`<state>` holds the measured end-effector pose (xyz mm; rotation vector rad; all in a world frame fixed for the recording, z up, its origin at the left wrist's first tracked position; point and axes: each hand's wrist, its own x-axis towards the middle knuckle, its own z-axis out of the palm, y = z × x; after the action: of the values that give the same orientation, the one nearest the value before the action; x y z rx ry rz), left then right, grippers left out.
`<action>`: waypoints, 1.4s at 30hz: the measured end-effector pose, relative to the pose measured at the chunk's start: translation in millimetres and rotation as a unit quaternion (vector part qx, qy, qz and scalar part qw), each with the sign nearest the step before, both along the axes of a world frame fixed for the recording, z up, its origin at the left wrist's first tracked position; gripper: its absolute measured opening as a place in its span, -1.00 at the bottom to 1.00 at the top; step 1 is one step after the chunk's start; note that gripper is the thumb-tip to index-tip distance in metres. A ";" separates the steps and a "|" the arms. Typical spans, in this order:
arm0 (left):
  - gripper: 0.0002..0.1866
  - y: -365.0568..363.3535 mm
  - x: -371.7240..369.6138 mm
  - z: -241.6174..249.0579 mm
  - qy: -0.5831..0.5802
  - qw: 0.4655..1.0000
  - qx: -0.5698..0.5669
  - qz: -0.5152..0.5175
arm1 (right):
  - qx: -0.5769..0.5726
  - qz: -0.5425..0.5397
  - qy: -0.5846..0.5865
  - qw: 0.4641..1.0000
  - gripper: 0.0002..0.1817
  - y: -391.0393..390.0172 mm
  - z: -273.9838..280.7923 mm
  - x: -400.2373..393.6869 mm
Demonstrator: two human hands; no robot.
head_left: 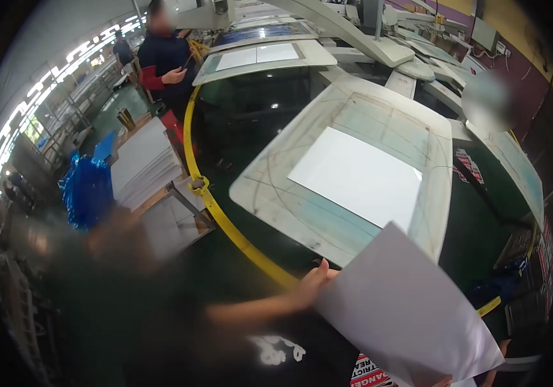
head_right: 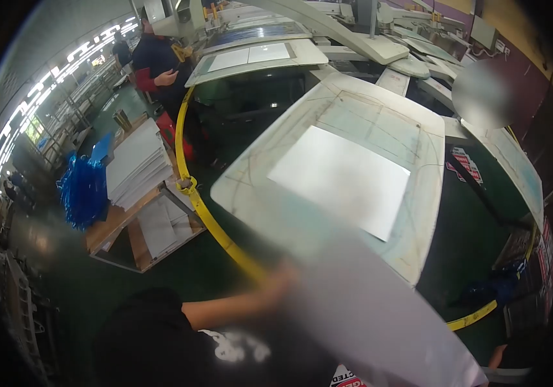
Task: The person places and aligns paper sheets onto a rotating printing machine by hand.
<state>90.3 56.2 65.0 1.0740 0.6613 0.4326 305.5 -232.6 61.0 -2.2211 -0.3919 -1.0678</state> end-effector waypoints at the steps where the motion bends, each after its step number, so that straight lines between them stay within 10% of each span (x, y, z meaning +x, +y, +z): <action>1: -0.34 0.0 -0.1 10.9 0.009 0.999 0.028 -0.018 | 0.075 0.025 0.075 0.994 -0.78 6.0 14.7 -4.1; 4: -0.57 -1.3 2.2 40.9 0.031 0.992 0.062 -0.101 | 0.057 0.024 0.117 0.991 -0.76 -10.2 18.8 11.3; 8: -0.69 -11.1 5.0 59.0 0.163 0.966 0.132 -0.153 | 0.394 0.052 0.300 0.867 -0.59 -22.4 19.1 22.4; 16: -0.59 8.8 8.1 -9.1 -0.025 0.996 -0.014 0.083 | 0.269 0.201 0.475 0.813 -0.61 22.2 30.3 11.0; 19: -0.63 36.9 15.9 -8.6 0.076 0.986 0.125 0.081 | 0.303 0.199 0.519 0.774 -0.51 42.2 32.9 18.1; 29: -0.56 20.4 -31.4 -9.4 0.099 0.948 0.277 0.124 | 0.105 0.203 0.351 0.908 -0.33 48.5 0.5 -18.0; 32: -0.52 15.6 -5.0 7.1 0.027 0.971 0.126 0.201 | 0.050 0.197 0.339 0.918 -0.24 67.5 -2.1 -8.1; 42: -0.52 167.4 44.4 -7.6 0.150 0.958 0.244 0.020 | -0.070 0.234 0.280 0.928 -0.16 187.7 -6.3 105.0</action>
<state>134.6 223.6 57.4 1.6188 0.8694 0.4857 410.6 -45.0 54.7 -2.2683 -0.7050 -0.1423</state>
